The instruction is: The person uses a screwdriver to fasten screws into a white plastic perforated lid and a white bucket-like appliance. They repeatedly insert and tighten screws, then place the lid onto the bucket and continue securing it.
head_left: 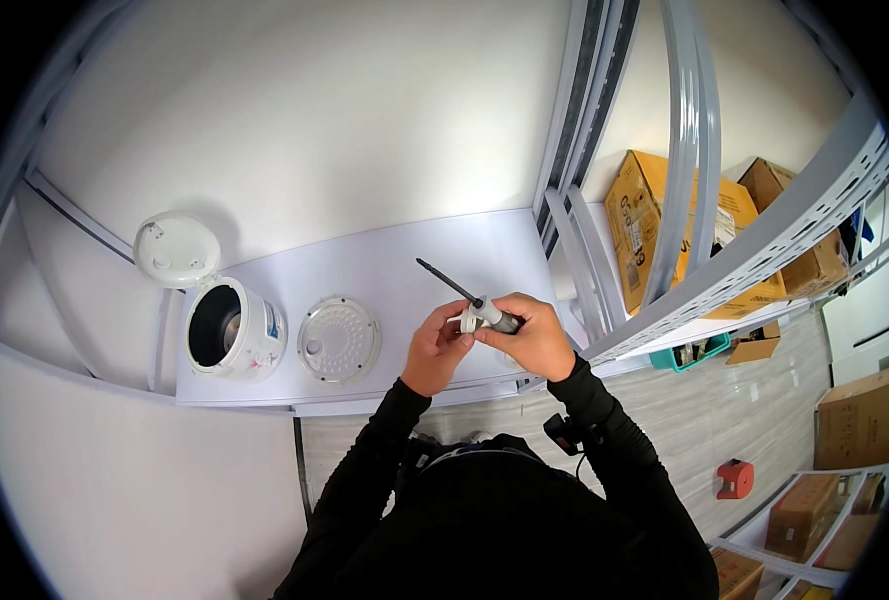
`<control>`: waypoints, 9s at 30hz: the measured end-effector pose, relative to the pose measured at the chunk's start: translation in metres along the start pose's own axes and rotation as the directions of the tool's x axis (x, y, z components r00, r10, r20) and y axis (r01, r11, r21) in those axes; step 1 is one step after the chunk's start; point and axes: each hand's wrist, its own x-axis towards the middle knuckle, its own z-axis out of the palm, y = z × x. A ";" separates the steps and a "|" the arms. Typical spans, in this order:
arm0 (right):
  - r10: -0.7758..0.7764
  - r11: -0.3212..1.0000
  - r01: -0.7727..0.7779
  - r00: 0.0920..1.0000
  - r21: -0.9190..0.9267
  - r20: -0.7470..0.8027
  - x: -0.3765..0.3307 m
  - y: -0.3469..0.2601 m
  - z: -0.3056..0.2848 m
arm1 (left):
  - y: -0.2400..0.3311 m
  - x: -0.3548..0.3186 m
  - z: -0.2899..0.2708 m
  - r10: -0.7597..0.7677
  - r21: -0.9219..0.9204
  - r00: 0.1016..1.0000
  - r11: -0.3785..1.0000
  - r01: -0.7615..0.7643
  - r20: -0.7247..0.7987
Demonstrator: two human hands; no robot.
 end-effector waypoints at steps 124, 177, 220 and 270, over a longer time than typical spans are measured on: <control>-0.227 0.954 0.269 0.935 -0.129 0.274 0.021 -0.132 0.420 | 0.074 -0.366 -0.308 0.130 0.215 0.659 0.975 0.049 -0.741; -0.424 0.905 0.396 0.834 0.154 0.353 0.101 -0.166 0.416 | 0.147 -0.297 -0.442 0.357 0.131 0.392 0.858 -0.497 -0.848; -0.046 0.935 0.010 0.994 0.354 0.095 0.109 -0.204 0.602 | 0.224 -0.217 -0.588 0.294 -0.058 0.956 0.954 -0.293 -0.001; 0.012 0.916 -0.081 0.985 0.393 0.175 0.135 -0.206 0.587 | 0.222 -0.227 -0.548 0.301 0.315 0.912 0.926 -0.210 -0.278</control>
